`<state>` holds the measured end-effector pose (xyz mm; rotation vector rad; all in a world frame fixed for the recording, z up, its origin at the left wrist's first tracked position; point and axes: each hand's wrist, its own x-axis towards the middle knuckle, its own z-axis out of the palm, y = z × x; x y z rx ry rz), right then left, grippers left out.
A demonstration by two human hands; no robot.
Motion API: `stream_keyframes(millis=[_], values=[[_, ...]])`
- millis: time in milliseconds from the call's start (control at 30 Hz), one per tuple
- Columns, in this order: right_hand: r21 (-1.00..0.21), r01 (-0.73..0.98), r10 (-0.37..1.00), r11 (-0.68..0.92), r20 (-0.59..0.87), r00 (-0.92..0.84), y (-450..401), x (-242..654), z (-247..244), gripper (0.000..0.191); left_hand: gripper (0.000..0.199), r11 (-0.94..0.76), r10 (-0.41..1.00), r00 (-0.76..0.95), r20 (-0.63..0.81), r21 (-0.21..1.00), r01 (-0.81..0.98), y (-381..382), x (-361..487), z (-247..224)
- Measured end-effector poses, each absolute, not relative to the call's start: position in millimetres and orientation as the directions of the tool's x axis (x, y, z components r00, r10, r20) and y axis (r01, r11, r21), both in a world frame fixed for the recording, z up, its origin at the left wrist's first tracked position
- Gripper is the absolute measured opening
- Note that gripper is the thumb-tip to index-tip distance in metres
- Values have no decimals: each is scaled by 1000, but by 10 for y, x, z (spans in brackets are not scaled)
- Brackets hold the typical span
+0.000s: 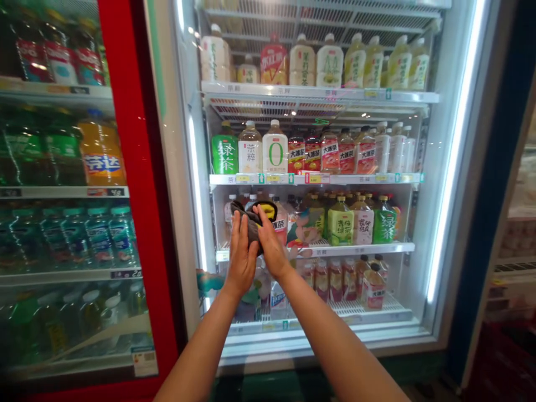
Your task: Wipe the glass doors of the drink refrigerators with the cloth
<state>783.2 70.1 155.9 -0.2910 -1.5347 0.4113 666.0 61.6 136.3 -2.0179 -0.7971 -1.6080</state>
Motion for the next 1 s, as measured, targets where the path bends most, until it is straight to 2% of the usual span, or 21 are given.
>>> stream_keyframes(millis=[67,133,233,300,367,433,500,567,633,700,800,833,867,900,1000], values=[[-520,-254,541,816,841,18,658,7954,1545,62,72,-657,120,189,975,-65,751,688,6699,1407],[-549,-366,606,751,794,53,641,8085,1496,61,77,-567,69,245,967,-164,807,724,6737,1406],[-535,-425,636,730,759,138,657,8274,1433,56,81,-485,49,318,947,-255,836,715,6902,1382],[-539,-397,642,743,742,193,664,8388,1404,52,81,-442,87,309,947,-241,864,701,7097,1377],[-556,-301,627,775,736,256,641,8502,1360,50,87,-380,135,258,957,-191,905,718,7291,1384],[-556,-101,555,825,765,326,581,8625,1271,45,87,-321,135,258,957,-204,925,775,7386,1393],[-517,181,442,836,832,335,499,8754,1117,39,71,-276,81,340,937,-307,911,853,7319,1402],[-442,440,354,782,895,270,423,8875,918,32,57,-248,20,438,899,-420,873,914,7113,1434],[-371,595,320,713,927,195,375,8982,726,30,52,-246,-1,478,878,-464,851,930,6886,1522],[-333,675,313,658,937,157,360,9074,601,30,55,-252,28,413,910,-393,884,905,6787,1671],[-334,726,298,601,937,184,362,9181,576,31,60,-223,63,136,989,-119,968,859,7048,1870],[-344,733,286,586,935,210,359,9207,594,32,61,-224,63,86,994,-70,972,854,7212,1880],[-355,736,270,576,933,238,351,9227,615,32,62,-240,69,112,991,-92,966,855,7380,1846],[-361,739,252,569,932,261,337,9243,631,32,61,-262,63,192,979,-169,950,859,7524,1768],[-347,760,237,549,937,257,281,9283,626,32,48,-316,-9,511,859,-488,814,868,7620,1363]])
